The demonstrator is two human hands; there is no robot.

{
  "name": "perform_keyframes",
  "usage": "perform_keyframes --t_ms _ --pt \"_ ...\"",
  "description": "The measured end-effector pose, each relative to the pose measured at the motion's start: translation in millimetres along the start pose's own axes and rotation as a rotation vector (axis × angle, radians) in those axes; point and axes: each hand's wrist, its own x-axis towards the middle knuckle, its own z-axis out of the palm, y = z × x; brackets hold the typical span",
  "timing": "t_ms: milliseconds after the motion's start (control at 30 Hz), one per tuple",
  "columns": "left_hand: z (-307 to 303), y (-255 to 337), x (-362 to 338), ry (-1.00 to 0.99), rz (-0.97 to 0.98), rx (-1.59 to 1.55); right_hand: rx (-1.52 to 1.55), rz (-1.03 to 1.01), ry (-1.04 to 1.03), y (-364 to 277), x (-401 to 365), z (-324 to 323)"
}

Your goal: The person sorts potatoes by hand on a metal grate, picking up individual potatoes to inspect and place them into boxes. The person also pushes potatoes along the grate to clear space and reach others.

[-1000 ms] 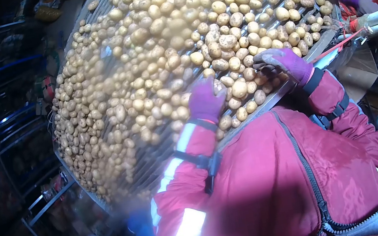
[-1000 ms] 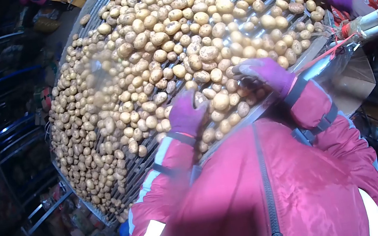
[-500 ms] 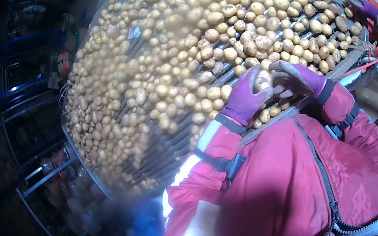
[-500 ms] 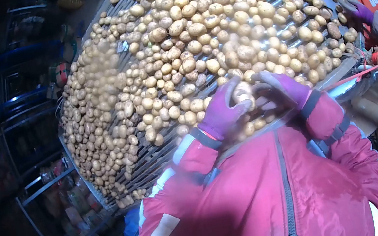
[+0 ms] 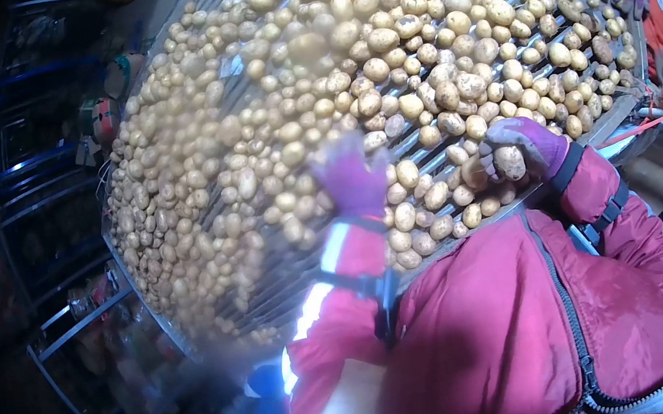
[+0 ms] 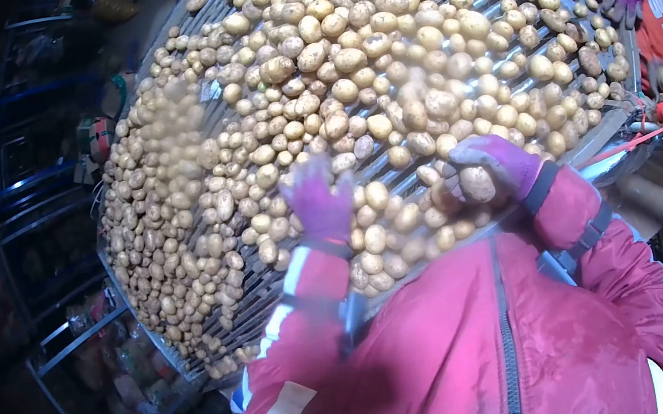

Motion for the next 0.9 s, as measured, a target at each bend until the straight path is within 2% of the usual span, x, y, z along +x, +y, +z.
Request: perform_keyframes --t_ms 33,67,100,133,200,233,267,333,400,433,533,567,667,700,800,833,900 --pt "-7 12 0 -0.098 0.022 -0.207 0.065 0.034 0.023 -1 -1 -1" --pt "-1 18 -1 -0.034 0.061 -0.535 0.132 0.063 0.049 -4 -1 -4" --pt "-7 22 11 0.009 0.082 -0.491 -0.126 -0.065 0.009 -10 -3 -4" --pt "-15 24 28 0.054 0.098 -0.445 -0.018 -0.030 0.017 -9 -3 -6" --pt "-14 15 72 0.122 -0.049 -0.594 0.196 0.042 0.023 -6 -2 -10" --pt "-14 6 103 0.155 -0.013 -0.488 0.049 -0.011 -0.002 -4 -1 -14" --pt "-14 -4 136 0.189 0.024 -0.385 0.027 -0.022 -0.004 -6 -3 -15" --pt "-11 -19 190 0.156 0.039 -0.288 -0.012 -0.038 -0.001 -10 -12 -12" --pt "27 -49 228 0.078 0.184 -0.042 -0.008 -0.005 0.052 -11 -19 -13" --pt "28 -47 238 0.042 0.149 -0.143 0.000 0.010 0.063 -7 -21 -17" --pt "28 -35 232 0.057 0.101 -0.176 0.010 0.033 0.098 4 -24 -22" --pt "24 -34 225 0.117 0.181 -0.091 0.009 0.039 0.108 6 -25 -23" --pt "7 -37 219 -0.101 0.126 -0.424 0.031 -0.059 0.086 -6 -27 -12" --pt "-31 -9 205 -0.204 -0.062 -0.677 0.025 -0.024 0.122 -6 -28 -10" --pt "-74 28 165 -0.283 -0.412 -1.348 0.017 -0.076 0.104 -9 -32 -11" --pt "-66 24 156 -0.142 0.055 -0.990 0.137 0.020 0.128 -13 -36 -9" --pt "-45 33 127 -0.112 0.289 -0.985 0.259 0.031 0.171 -22 -43 -2"
